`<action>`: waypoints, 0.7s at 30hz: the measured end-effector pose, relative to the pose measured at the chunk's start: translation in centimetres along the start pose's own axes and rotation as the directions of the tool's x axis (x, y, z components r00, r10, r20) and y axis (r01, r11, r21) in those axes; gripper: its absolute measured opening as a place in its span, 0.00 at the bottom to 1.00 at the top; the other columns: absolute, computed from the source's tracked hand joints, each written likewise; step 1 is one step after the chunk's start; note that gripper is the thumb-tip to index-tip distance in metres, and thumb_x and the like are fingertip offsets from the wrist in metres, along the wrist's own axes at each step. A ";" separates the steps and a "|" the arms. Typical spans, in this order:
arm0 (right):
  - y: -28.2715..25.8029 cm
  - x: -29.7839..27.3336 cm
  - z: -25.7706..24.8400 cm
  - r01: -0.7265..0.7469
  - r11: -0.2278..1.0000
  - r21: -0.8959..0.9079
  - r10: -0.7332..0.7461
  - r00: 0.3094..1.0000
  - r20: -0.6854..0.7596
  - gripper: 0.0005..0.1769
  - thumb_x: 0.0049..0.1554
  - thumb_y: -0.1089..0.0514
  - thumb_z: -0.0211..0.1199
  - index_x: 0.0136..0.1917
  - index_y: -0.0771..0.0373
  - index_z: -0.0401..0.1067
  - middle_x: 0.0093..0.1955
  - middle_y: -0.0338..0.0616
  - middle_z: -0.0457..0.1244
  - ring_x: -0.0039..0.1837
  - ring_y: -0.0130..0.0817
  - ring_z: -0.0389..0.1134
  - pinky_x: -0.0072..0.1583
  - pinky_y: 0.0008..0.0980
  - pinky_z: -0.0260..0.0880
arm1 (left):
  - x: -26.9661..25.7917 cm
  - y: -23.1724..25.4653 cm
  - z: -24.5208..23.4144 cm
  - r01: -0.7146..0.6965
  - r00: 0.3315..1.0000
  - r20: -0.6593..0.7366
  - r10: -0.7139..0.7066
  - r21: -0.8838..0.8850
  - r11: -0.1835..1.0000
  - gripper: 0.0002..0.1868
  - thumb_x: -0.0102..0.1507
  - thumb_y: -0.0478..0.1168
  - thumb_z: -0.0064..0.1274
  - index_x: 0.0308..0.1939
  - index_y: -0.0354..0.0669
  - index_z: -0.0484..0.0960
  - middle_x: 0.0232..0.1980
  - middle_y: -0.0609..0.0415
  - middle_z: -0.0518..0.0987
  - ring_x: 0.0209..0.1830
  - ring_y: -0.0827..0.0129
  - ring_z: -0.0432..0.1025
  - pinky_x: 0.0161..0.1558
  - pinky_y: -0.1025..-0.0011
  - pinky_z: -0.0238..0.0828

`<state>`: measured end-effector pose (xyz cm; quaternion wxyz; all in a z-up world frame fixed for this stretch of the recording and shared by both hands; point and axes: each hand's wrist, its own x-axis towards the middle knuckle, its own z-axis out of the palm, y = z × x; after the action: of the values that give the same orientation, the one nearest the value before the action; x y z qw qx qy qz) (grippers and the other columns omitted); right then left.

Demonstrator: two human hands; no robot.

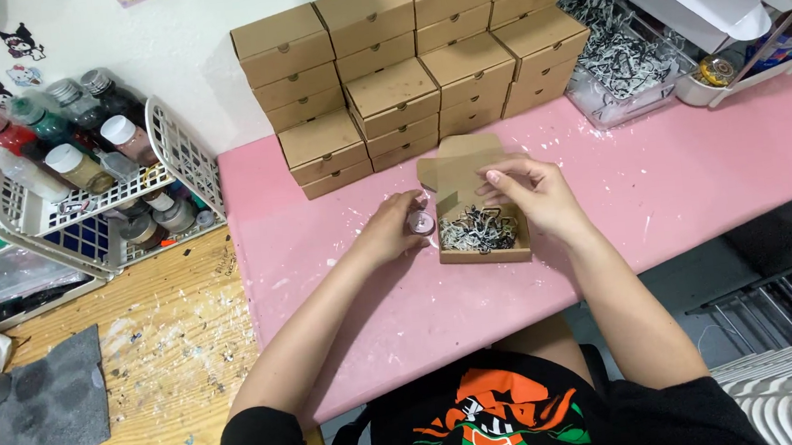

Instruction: Packing small candle or cosmetic containers into cardboard boxes with shredded paper filling.

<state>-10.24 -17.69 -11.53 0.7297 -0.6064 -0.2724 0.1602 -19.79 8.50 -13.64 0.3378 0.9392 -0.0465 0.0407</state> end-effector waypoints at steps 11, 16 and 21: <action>-0.9 1.2 3.3 0.014 0.965 -0.260 -0.026 0.999 -0.044 0.25 0.51 0.71 0.71 0.58 0.64 0.63 0.39 0.45 0.70 0.44 0.29 0.73 0.47 0.26 0.73 | 0.2 7.3 -6.9 -0.352 0.895 -0.270 0.356 0.063 0.934 0.28 0.68 0.45 0.58 0.70 0.46 0.69 0.68 0.45 0.73 0.70 0.50 0.67 0.69 0.53 0.65; -1.1 1.5 4.8 0.011 0.938 -0.347 0.026 0.994 0.103 0.27 0.51 0.71 0.75 0.59 0.62 0.64 0.36 0.41 0.66 0.43 0.24 0.67 0.46 0.25 0.67 | 0.4 7.3 -6.3 -0.562 0.788 -0.210 0.579 0.138 0.815 0.26 0.62 0.48 0.63 0.63 0.50 0.76 0.66 0.48 0.73 0.68 0.52 0.67 0.64 0.55 0.64; -3.0 1.4 5.7 -0.034 0.910 -0.414 0.110 0.981 0.160 0.35 0.48 0.68 0.77 0.62 0.59 0.60 0.35 0.37 0.64 0.42 0.20 0.64 0.47 0.26 0.66 | 0.0 6.6 -8.0 -0.563 0.783 -0.144 0.605 0.250 0.788 0.18 0.55 0.52 0.69 0.45 0.55 0.82 0.53 0.61 0.78 0.61 0.61 0.71 0.64 0.61 0.65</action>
<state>-12.82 -12.98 -7.70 0.5526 -0.7384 -0.3418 0.1804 -20.89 8.51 -3.29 0.2186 0.8959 -0.2950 0.2499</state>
